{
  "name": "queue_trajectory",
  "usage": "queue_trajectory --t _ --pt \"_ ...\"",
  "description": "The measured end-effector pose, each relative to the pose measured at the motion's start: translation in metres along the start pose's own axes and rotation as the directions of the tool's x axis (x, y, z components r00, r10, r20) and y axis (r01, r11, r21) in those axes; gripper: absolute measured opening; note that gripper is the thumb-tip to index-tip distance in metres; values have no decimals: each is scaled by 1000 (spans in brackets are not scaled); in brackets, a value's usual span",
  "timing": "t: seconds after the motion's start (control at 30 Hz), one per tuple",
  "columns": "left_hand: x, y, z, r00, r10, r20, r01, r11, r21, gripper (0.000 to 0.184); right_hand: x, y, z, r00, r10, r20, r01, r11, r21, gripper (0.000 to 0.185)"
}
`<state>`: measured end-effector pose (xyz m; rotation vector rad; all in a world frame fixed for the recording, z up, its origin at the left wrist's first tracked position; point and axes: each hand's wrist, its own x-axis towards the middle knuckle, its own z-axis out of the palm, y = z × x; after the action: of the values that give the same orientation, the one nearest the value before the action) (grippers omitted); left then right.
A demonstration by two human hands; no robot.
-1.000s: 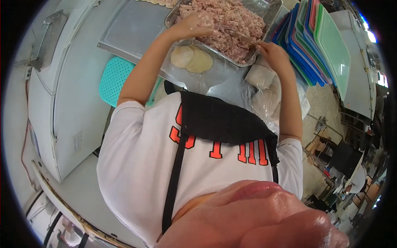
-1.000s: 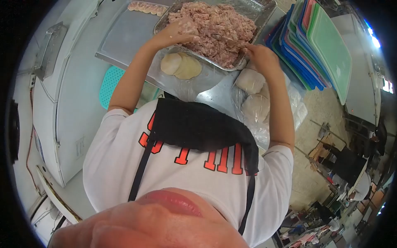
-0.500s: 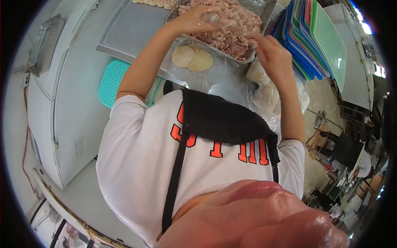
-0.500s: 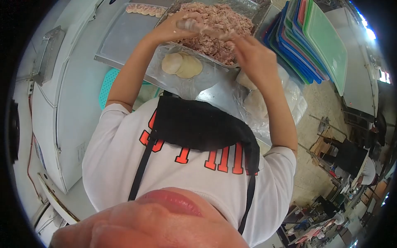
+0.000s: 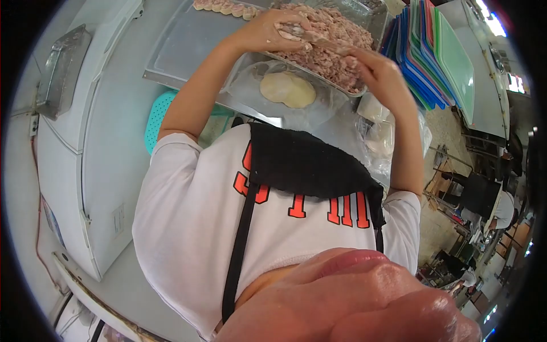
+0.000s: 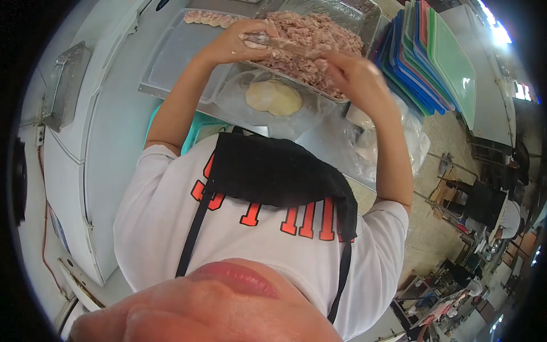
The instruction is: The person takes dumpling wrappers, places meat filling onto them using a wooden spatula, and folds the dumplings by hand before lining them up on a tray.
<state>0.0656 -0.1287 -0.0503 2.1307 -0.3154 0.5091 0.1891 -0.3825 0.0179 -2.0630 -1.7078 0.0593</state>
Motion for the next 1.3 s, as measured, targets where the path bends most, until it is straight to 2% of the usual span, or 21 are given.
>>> queue_trajectory --t 0.07,0.1,0.13,0.17,0.27,0.37,0.4,0.47,0.5,0.53,0.57,0.67,0.77,0.83,0.9,0.97,1.07,1.1,1.17,1.3 --pt "-12 -11 -10 995 28 -97 -16 992 128 36 9 -33 -15 983 181 -7 -179 966 -187 24" --pt "-13 -14 -18 997 -54 -48 56 997 47 37 16 -49 -19 963 268 -25 -264 924 -278 23" --pt "-14 -18 -25 991 -134 9 134 990 -31 38 20 -54 -10 978 182 -98 -199 955 -219 23" --pt "-15 -20 -31 976 -207 73 214 971 -104 38 23 -54 1 983 166 -79 -180 955 -235 23" --pt "-16 -24 -51 1000 18 8 -18 999 35 37 41 -60 15 986 167 -19 -165 939 -302 23" --pt "-27 -24 -68 985 -168 36 171 973 -153 38 53 -73 3 971 211 -114 -231 952 -200 26" --pt "-30 -28 -72 973 -228 45 233 963 -136 39 58 -82 7 968 220 -120 -236 960 -149 27" --pt "-35 -39 -78 936 -348 61 352 930 -102 39 70 -82 39 978 188 -88 -203 956 -214 26" --pt "-37 -48 -82 964 -259 64 264 960 -93 41 74 -78 55 983 172 -70 -184 952 -246 26" --pt "-37 -61 -86 983 -170 64 175 981 -84 42 78 -75 67 977 204 -66 -209 973 -93 24" --pt "-39 -69 -90 995 -80 58 84 994 -73 44 80 -74 72 972 224 -65 -229 970 -77 24" --pt "-61 -88 -108 978 -203 53 199 977 73 52 77 -68 75 955 294 -47 -293 956 30 27" --pt "-86 -105 -144 898 -440 -19 440 898 15 56 50 -42 88 867 483 -124 -460 870 177 29" --pt "-114 -173 -165 900 -399 -175 433 864 257 56 28 -31 92 764 638 -99 -571 739 359 32" --pt "-130 -230 -177 879 -372 -298 474 747 466 55 10 -27 96 671 737 -78 -622 617 481 33" --pt "-135 -257 -186 835 -371 -406 550 560 620 53 -3 -26 101 603 794 -74 -638 536 553 34" --pt "-108 -225 -191 730 -507 -459 672 413 614 48 -2 -37 106 546 836 -54 -614 443 653 32" --pt "-104 -225 -189 757 -485 -437 630 366 685 47 2 -43 106 518 855 -32 -617 399 678 32" --pt "-98 -227 -188 806 -447 -388 532 260 806 45 4 -45 111 531 846 -47 -599 414 685 32" --pt "-98 -248 -191 849 -367 -380 506 357 785 44 6 -42 115 529 847 -60 -596 420 684 32"
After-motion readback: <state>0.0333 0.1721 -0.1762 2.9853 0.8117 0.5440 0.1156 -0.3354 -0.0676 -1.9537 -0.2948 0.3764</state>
